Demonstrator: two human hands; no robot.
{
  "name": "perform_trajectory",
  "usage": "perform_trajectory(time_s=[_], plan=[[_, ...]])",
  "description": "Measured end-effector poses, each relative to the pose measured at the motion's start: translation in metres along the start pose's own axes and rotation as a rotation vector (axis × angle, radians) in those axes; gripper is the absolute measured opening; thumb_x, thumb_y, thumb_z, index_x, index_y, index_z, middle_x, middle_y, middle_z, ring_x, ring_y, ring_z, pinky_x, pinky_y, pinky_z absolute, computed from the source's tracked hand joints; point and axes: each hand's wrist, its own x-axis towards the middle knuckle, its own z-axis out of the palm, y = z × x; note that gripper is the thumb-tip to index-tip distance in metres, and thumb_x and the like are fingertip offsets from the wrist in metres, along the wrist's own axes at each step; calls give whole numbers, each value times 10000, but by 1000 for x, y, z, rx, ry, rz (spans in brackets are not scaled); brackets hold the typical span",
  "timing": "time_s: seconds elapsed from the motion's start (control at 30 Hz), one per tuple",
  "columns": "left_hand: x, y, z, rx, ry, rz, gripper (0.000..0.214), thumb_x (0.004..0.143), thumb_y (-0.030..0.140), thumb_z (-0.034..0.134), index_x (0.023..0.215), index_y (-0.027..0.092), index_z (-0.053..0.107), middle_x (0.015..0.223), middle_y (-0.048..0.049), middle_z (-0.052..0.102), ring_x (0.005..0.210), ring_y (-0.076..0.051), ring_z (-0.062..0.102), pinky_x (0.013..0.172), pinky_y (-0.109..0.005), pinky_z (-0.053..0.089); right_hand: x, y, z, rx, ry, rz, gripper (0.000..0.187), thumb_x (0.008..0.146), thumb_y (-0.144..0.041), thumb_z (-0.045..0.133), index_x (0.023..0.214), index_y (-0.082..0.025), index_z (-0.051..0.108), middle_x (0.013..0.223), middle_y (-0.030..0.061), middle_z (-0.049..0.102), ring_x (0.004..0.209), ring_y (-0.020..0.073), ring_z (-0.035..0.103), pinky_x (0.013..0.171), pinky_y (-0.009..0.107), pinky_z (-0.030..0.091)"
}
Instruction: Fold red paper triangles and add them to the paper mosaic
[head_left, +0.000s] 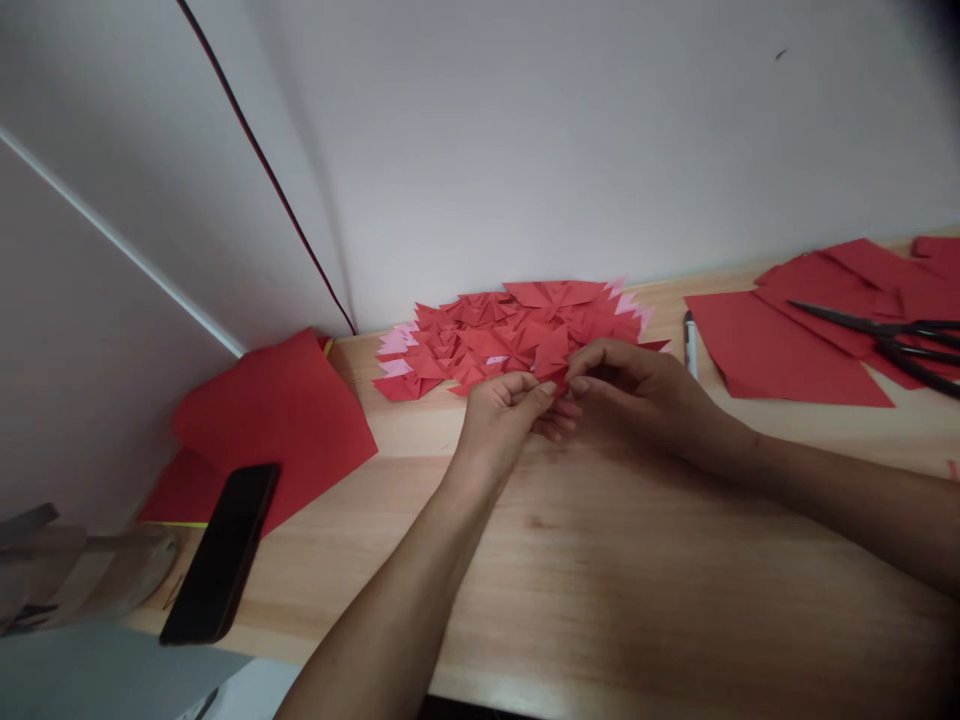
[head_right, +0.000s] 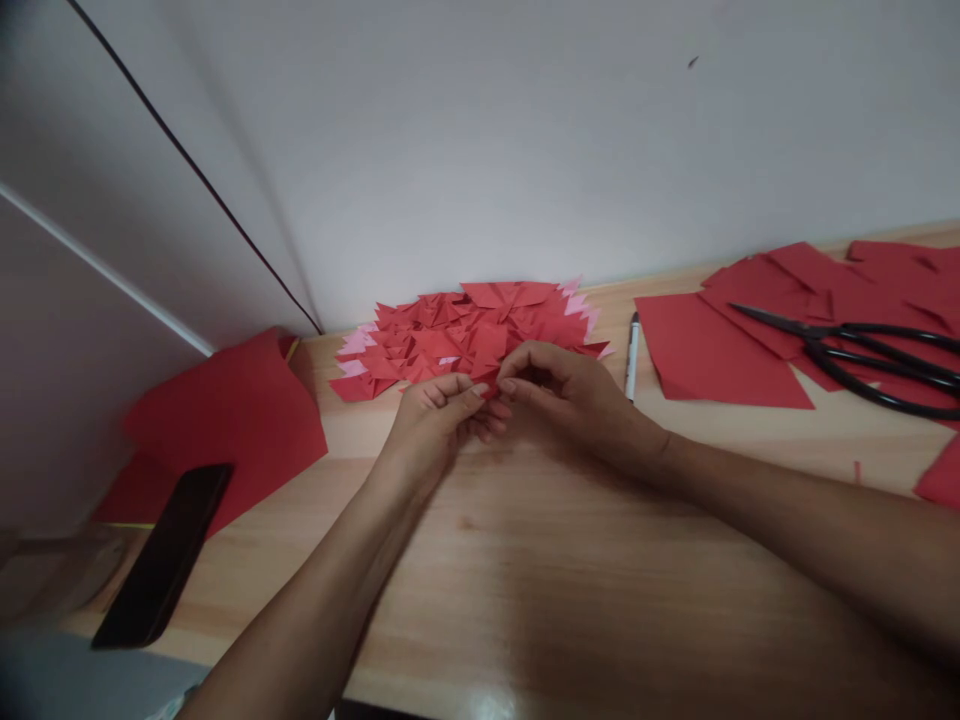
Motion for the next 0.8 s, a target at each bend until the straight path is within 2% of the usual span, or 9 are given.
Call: perform_trajectory(time_s=[0.23,0.37,0.47,0.6,0.8], plan=[[1,1,3,123,3,58,147,823,225,627,716,124,613,707,-69,717,578,-122,661,571,-223,515,0,7,0,-53,33,32,162,878,-395,612,829,-244,580,762,5,609,687,166,541,602,310,443],[2,3,5,149,11,35,115,834,140,575,724,124,606,706,-59,713,583,-109,660,600,-219,528,2,8,-1,-92,28,26,163,886,-393,605,836,-239,583,761,8,620,681,167,542,598,313,433],[2,4,7,153,38,2,75,789,89,600,726,130,600,674,-35,700,595,-104,660,615,-208,524,2,7,-2,-142,32,37,155,878,-376,609,819,-235,588,748,11,635,678,174,554,600,319,431],[2,1,7,193,89,2,163,770,188,690,666,145,573,608,-20,673,545,-105,633,551,-200,496,1,4,-2,-161,20,51,156,865,-370,615,790,-235,591,735,4,638,668,172,564,591,314,425],[2,-3,8,193,122,39,169,808,210,652,659,147,602,627,-28,688,561,-114,640,560,-219,513,1,2,0,-53,30,100,230,864,-440,619,783,-228,581,730,9,614,663,169,543,587,307,419]])
